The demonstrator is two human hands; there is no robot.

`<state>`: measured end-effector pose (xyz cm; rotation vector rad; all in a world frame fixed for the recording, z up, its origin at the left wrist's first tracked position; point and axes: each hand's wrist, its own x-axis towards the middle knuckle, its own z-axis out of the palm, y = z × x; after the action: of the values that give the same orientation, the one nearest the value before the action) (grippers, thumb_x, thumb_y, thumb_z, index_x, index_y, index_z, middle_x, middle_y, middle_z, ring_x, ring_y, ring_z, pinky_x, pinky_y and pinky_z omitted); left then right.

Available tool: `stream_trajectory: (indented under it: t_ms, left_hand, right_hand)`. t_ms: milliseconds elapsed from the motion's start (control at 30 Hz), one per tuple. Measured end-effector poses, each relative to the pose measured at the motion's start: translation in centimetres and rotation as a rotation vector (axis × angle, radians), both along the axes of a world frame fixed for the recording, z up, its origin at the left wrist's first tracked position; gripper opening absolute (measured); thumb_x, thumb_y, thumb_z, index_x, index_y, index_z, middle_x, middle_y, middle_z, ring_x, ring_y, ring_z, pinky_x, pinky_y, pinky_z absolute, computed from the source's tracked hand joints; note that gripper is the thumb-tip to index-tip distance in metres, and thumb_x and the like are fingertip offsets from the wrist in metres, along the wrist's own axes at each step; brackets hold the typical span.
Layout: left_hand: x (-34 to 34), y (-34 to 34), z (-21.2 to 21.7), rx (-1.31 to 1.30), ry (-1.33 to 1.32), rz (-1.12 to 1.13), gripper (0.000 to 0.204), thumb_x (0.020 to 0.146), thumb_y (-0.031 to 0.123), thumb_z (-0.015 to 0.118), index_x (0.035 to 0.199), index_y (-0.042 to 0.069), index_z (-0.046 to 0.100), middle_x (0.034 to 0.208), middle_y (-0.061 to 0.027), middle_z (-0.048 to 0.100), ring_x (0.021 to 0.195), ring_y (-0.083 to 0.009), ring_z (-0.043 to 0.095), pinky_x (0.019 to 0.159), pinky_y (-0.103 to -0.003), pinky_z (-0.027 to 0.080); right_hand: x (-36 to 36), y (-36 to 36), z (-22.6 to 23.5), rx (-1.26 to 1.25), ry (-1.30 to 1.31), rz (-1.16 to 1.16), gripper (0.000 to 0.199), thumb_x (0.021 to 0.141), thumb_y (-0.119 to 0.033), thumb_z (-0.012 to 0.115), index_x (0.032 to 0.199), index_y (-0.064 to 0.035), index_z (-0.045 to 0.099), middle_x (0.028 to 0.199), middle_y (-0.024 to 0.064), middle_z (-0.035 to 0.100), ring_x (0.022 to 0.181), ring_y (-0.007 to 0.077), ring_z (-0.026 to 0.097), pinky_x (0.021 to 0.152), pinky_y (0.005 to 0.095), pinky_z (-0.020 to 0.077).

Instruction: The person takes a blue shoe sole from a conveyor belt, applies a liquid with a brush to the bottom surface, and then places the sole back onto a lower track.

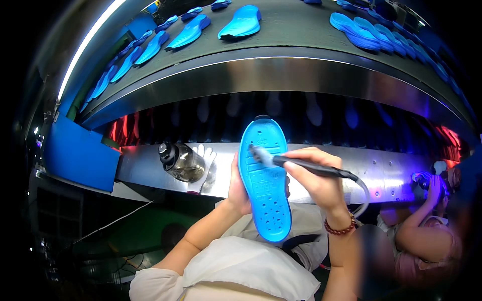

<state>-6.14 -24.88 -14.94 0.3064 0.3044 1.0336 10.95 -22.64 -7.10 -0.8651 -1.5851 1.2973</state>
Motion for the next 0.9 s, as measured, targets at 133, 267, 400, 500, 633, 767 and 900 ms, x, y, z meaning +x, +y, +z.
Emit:
stream_trajectory:
  t_ms: [133,267,400,500,633,767,900]
  left_hand:
    - [0.1,0.1,1.0,-0.058,0.105,0.107,0.081,0.081,0.071,0.014,0.132,0.011,0.036,0.121,-0.0136,0.050,0.106,-0.0283,0.052,0.090,-0.043,0.043]
    - [-0.2,0.0,0.8,-0.011,0.171,0.139,0.082,0.081,0.071,0.013,0.129,0.010,0.039,0.121,-0.0128,0.050,0.106,-0.0270,0.052,0.091,-0.042,0.043]
    - [-0.6,0.5,1.0,0.129,0.140,0.189,0.090,0.076,0.076,0.011,0.122,0.005,0.043,0.103,-0.0173,0.056,0.090,-0.0297,0.058,0.077,-0.042,0.049]
    - [-0.4,0.6,2.3,0.081,0.148,0.283,0.096,0.073,0.079,0.009,0.117,0.002,0.045,0.093,-0.0199,0.058,0.079,-0.0291,0.060,0.070,-0.040,0.051]
    - [-1.0,1.2,2.5,0.136,0.114,0.400,0.099,0.071,0.081,0.007,0.115,0.001,0.046,0.092,-0.0203,0.058,0.080,-0.0293,0.060,0.071,-0.040,0.051]
    - [-1.9,1.4,2.8,0.116,0.104,0.480,0.098,0.071,0.081,0.010,0.114,0.001,0.047,0.092,-0.0213,0.058,0.079,-0.0307,0.060,0.070,-0.042,0.051]
    - [-2.3,1.7,3.3,0.132,0.054,0.463,0.096,0.072,0.081,0.014,0.117,0.002,0.045,0.095,-0.0212,0.058,0.080,-0.0315,0.060,0.071,-0.044,0.051]
  right_hand:
    - [-0.1,-0.3,-0.4,0.209,-0.001,0.292,0.020,0.068,-0.001,0.070,0.087,0.0028,0.065,0.083,0.0125,0.065,0.078,0.0195,0.062,0.072,0.0283,0.0483]
    - [0.6,0.1,0.0,-0.052,0.087,0.160,0.017,0.070,0.001,0.066,0.088,0.0023,0.066,0.082,0.0118,0.065,0.080,0.0192,0.062,0.072,0.0302,0.0490]
    - [0.7,-0.3,-1.0,0.204,-0.005,0.364,0.020,0.065,0.002,0.070,0.085,0.0016,0.066,0.085,0.0134,0.066,0.082,0.0200,0.063,0.074,0.0290,0.0484]
    - [1.1,-0.3,-0.4,0.139,0.057,0.268,0.020,0.066,0.002,0.069,0.086,0.0010,0.067,0.086,0.0138,0.066,0.082,0.0206,0.062,0.075,0.0300,0.0480]
    - [0.9,-0.6,-0.9,0.335,-0.097,0.321,0.021,0.066,0.002,0.070,0.087,-0.0006,0.067,0.085,0.0128,0.066,0.082,0.0213,0.062,0.075,0.0292,0.0485]
    - [1.9,-1.2,-1.6,0.136,0.086,0.377,0.020,0.067,0.002,0.069,0.087,0.0015,0.066,0.089,0.0133,0.066,0.084,0.0223,0.062,0.079,0.0309,0.0480]
    - [1.7,-1.6,-3.0,0.227,-0.050,0.267,0.022,0.065,0.004,0.069,0.087,0.0009,0.066,0.089,0.0119,0.065,0.086,0.0226,0.061,0.079,0.0295,0.0476]
